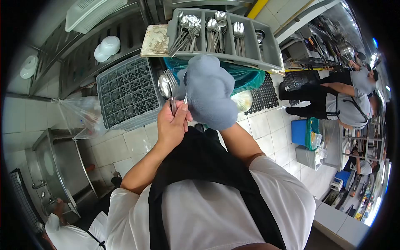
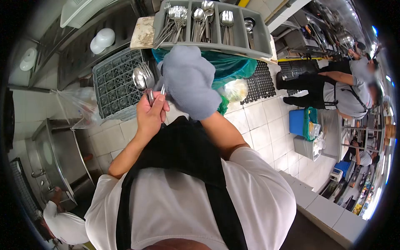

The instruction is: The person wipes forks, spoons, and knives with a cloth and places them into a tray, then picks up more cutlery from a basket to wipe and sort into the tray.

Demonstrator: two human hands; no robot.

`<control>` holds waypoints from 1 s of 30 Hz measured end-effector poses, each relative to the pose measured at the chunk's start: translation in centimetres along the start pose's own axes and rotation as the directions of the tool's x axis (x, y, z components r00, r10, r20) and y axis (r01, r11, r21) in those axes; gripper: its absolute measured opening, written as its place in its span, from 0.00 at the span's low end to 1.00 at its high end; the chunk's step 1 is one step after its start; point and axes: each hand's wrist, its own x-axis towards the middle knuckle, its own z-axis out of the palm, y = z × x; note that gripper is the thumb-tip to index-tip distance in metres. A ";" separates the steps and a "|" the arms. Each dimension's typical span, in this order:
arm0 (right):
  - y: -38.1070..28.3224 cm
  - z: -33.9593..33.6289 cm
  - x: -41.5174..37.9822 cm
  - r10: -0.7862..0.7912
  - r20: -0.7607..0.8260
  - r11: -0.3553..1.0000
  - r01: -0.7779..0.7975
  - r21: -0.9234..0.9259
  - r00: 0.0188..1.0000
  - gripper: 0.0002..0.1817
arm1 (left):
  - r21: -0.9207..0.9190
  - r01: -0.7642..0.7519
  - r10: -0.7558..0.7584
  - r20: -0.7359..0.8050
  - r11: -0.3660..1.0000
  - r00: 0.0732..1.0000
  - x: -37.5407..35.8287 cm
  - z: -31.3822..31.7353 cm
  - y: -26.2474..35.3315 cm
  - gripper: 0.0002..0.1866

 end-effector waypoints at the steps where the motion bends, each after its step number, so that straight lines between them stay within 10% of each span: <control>1: 1.3 2.8 -1.3 -0.024 -0.051 1.000 0.023 -0.012 0.998 0.06 | 0.005 -0.013 0.013 0.000 1.000 1.000 0.0 0.0 0.1 0.08; 3: 0.4 2.9 -1.0 -0.057 -0.111 0.998 0.054 -0.032 0.992 0.06 | 0.021 -0.044 0.044 0.014 0.999 0.999 0.4 -0.1 -0.2 0.07; 5: -2.5 -0.4 -0.6 -0.129 0.291 0.920 0.224 -0.321 0.948 0.13 | -0.020 0.029 -0.030 -0.017 0.999 0.999 0.7 -0.1 -0.4 0.07; 6: -1.0 1.3 -0.6 -0.119 0.299 0.946 0.017 0.324 0.947 0.08 | -0.008 0.075 -0.075 -0.009 0.997 0.997 0.9 -0.4 -0.6 0.08; 11: 1.1 1.7 -0.8 -0.152 0.076 0.988 0.154 -0.026 0.985 0.07 | -0.112 0.158 -0.150 0.074 0.981 0.986 -0.1 0.5 -1.3 0.12; 13: 3.8 4.5 -0.7 0.298 0.197 0.686 -0.353 0.637 0.934 0.10 | -0.107 0.231 -0.217 0.132 0.967 0.967 -0.7 0.9 -1.3 0.14; 14: 2.7 1.9 0.1 0.207 0.069 0.902 -0.218 0.372 0.976 0.12 | -0.076 0.245 -0.231 0.161 0.967 0.960 -1.0 0.7 -1.6 0.14; 17: 0.9 -1.2 1.0 0.116 0.051 0.988 -0.110 -0.112 0.992 0.11 | 0.053 0.149 -0.156 0.164 0.987 0.974 -1.1 0.3 -1.0 0.14; 23: 0.2 0.7 -2.4 -0.158 0.142 0.986 0.148 0.080 0.977 0.17 | 0.030 0.049 -0.048 -0.024 0.998 0.999 0.6 -0.2 -0.4 0.11; 27: -0.9 -1.7 -2.2 -0.307 0.115 0.952 0.303 0.048 0.945 0.22 | 0.041 0.252 -0.249 -0.049 0.967 0.967 0.3 -1.3 -1.5 0.12; 30: 0.1 -3.9 -0.4 -0.103 0.542 0.995 0.085 0.057 0.834 0.21 | -0.034 0.315 -0.308 0.132 0.949 0.942 -0.6 -1.5 -1.6 0.17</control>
